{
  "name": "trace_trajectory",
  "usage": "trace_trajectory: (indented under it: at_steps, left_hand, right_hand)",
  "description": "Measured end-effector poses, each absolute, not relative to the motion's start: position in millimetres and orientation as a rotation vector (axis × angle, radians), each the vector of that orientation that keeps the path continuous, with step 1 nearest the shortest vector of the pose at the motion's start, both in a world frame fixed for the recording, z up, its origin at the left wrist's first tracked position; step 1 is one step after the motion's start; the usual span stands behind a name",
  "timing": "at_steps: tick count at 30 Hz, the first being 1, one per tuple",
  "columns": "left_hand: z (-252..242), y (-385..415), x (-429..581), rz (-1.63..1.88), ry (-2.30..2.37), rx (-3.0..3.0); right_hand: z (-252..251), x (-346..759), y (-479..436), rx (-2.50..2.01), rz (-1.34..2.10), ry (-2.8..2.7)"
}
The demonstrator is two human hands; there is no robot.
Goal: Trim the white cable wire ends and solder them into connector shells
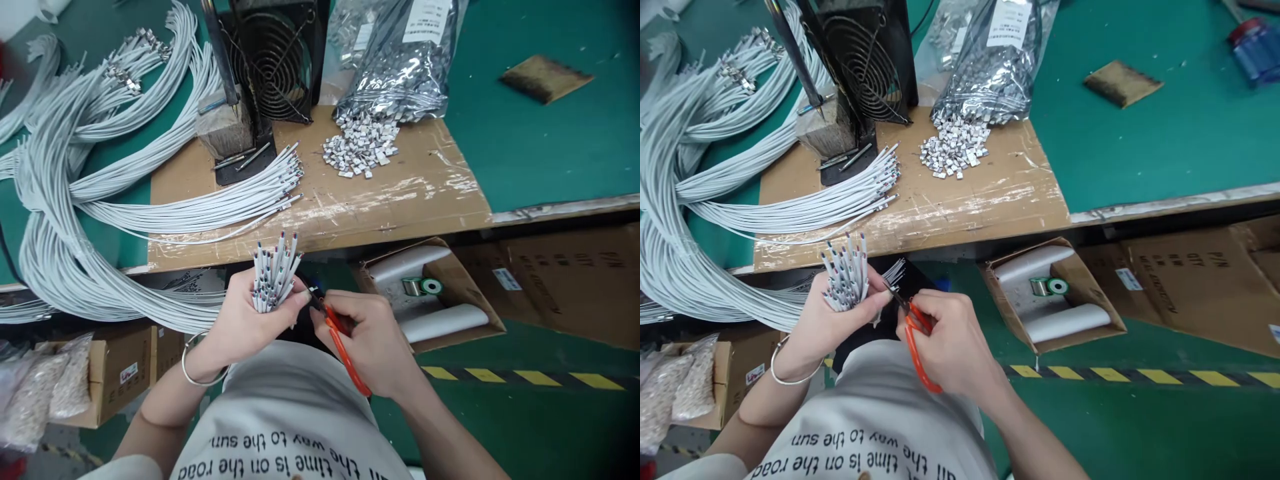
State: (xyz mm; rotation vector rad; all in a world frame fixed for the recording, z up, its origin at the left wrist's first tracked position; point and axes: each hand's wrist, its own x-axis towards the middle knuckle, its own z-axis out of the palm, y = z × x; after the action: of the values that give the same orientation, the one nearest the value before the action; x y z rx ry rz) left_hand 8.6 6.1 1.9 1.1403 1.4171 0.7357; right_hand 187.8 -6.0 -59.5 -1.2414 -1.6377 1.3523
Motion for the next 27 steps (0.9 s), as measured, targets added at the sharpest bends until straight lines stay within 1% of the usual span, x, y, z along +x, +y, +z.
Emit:
trace_trajectory:
  at_steps: [8,12,19,22,27]
  left_hand:
    - [-3,0,9,0.803,1.467,1.336]
    - [-2,1,5,0.741,1.378,1.117]
    - [4,16,-11,0.591,1.058,0.654]
    - [4,21,-18,0.504,0.943,0.528]
    - [2,23,-20,0.496,0.954,0.482]
  right_hand:
    - [-55,188,-8,-1.284,1.140,-1.699]
    - [-56,189,-9,-1.273,1.025,-1.749]
    - [-64,183,-12,-1.100,0.874,-1.762]
    - [-67,179,-12,-1.080,0.742,-1.767]
    - [-73,175,-10,-1.110,0.467,-1.788]
